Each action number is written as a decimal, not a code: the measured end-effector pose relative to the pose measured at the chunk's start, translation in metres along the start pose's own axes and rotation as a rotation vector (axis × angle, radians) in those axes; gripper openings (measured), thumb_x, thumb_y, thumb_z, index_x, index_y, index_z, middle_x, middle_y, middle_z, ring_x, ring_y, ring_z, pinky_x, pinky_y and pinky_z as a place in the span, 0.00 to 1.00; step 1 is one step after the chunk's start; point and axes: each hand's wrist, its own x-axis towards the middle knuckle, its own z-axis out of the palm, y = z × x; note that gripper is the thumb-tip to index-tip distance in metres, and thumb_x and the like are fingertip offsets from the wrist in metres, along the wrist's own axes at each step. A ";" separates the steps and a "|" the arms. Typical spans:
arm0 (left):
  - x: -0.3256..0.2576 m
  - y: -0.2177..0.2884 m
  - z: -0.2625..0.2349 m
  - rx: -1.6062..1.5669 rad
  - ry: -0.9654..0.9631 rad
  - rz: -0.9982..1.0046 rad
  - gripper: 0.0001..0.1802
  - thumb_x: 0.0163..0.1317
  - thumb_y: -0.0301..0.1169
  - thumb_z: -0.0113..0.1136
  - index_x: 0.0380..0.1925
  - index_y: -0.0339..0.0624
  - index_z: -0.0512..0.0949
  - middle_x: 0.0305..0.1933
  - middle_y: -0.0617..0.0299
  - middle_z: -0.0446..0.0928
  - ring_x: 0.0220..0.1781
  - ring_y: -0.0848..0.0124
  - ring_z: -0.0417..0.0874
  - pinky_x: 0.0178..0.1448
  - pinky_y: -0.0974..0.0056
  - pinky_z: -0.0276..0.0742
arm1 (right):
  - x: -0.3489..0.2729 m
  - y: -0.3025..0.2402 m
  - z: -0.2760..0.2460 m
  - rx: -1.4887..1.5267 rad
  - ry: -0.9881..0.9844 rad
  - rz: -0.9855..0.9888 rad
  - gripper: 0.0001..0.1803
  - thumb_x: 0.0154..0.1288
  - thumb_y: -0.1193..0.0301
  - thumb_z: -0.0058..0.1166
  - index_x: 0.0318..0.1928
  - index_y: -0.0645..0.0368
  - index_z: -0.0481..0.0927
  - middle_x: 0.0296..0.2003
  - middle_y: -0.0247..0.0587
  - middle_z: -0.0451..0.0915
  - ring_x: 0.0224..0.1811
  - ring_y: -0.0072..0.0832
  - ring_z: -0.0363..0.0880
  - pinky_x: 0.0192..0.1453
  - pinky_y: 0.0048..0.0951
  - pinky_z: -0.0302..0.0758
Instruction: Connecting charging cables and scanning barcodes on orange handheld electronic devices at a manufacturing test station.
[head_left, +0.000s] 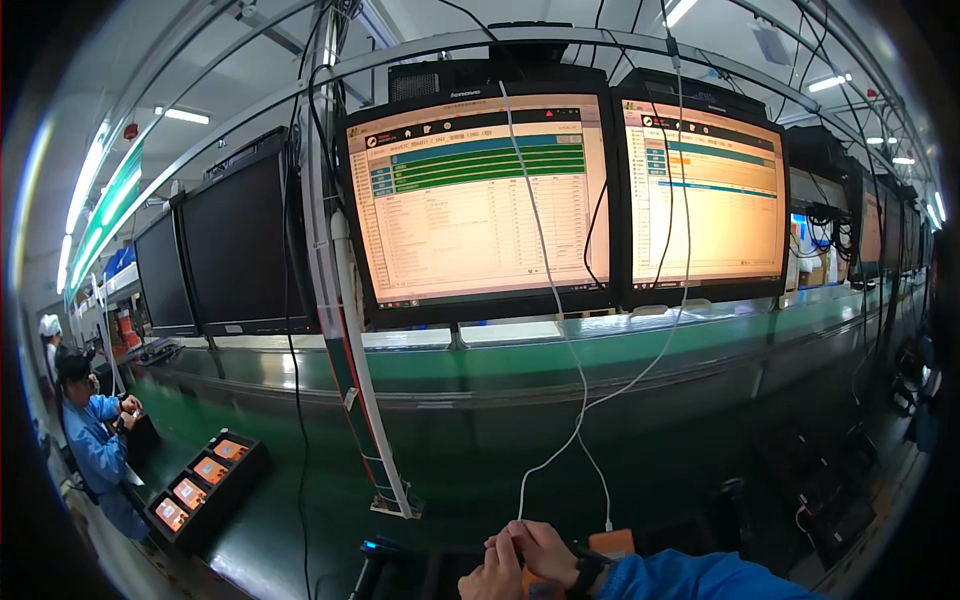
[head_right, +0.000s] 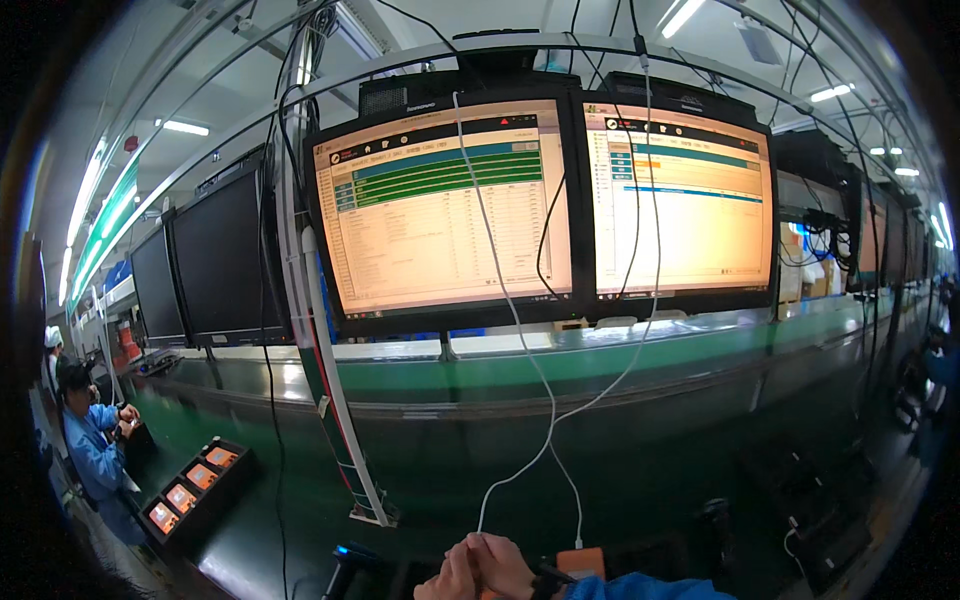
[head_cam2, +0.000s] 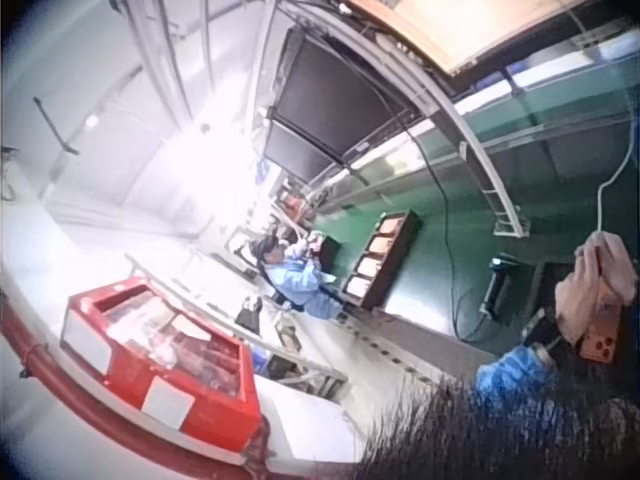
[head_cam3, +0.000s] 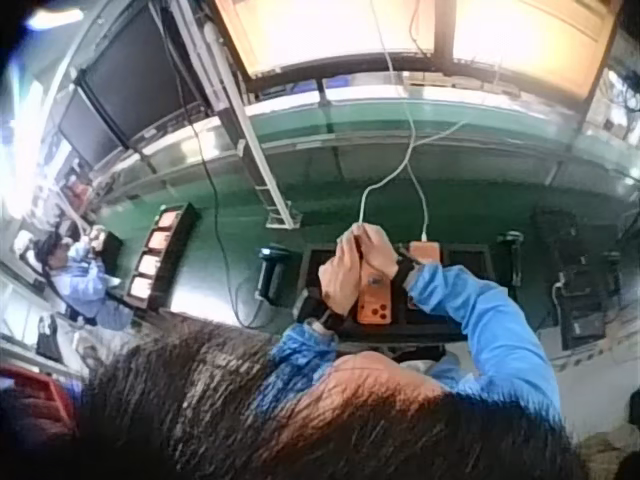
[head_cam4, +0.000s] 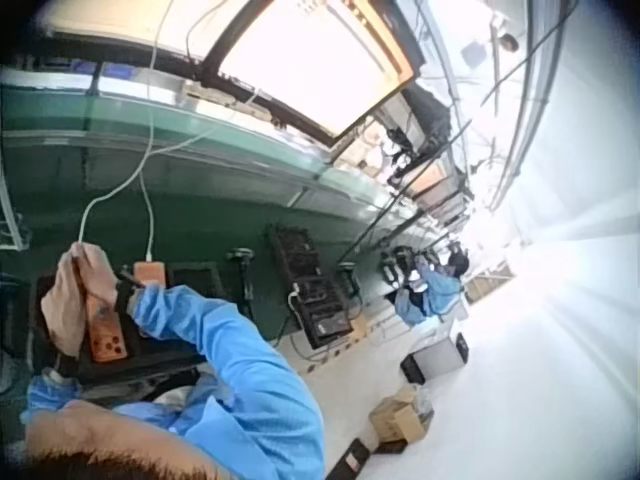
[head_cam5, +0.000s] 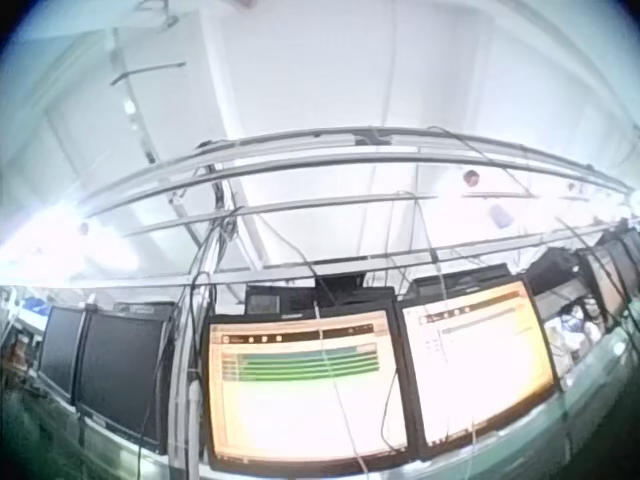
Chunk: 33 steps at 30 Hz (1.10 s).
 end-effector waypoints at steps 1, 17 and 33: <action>0.000 0.000 0.001 -0.004 0.000 -0.004 0.28 0.64 0.31 0.55 0.64 0.38 0.63 0.47 0.47 0.80 0.28 0.50 0.84 0.28 0.51 0.79 | -0.001 -0.004 0.002 -0.052 0.065 0.031 0.25 0.82 0.58 0.36 0.45 0.66 0.81 0.42 0.42 0.86 0.44 0.26 0.84 0.53 0.29 0.79; 0.006 -0.011 0.001 0.027 -0.178 -0.037 0.28 0.64 0.34 0.58 0.62 0.40 0.64 0.37 0.49 0.82 0.30 0.49 0.84 0.29 0.50 0.79 | 0.004 -0.038 -0.039 -0.173 0.282 -0.039 0.21 0.82 0.62 0.35 0.37 0.63 0.75 0.29 0.44 0.85 0.31 0.33 0.87 0.39 0.33 0.82; -0.030 -0.068 -0.001 0.023 -0.164 -0.059 0.28 0.56 0.38 0.70 0.55 0.42 0.74 0.45 0.46 0.80 0.50 0.48 0.80 0.56 0.52 0.77 | -0.060 -0.038 -0.058 -0.961 -0.103 -0.130 0.16 0.64 0.57 0.61 0.38 0.57 0.77 0.38 0.53 0.78 0.45 0.48 0.76 0.49 0.49 0.75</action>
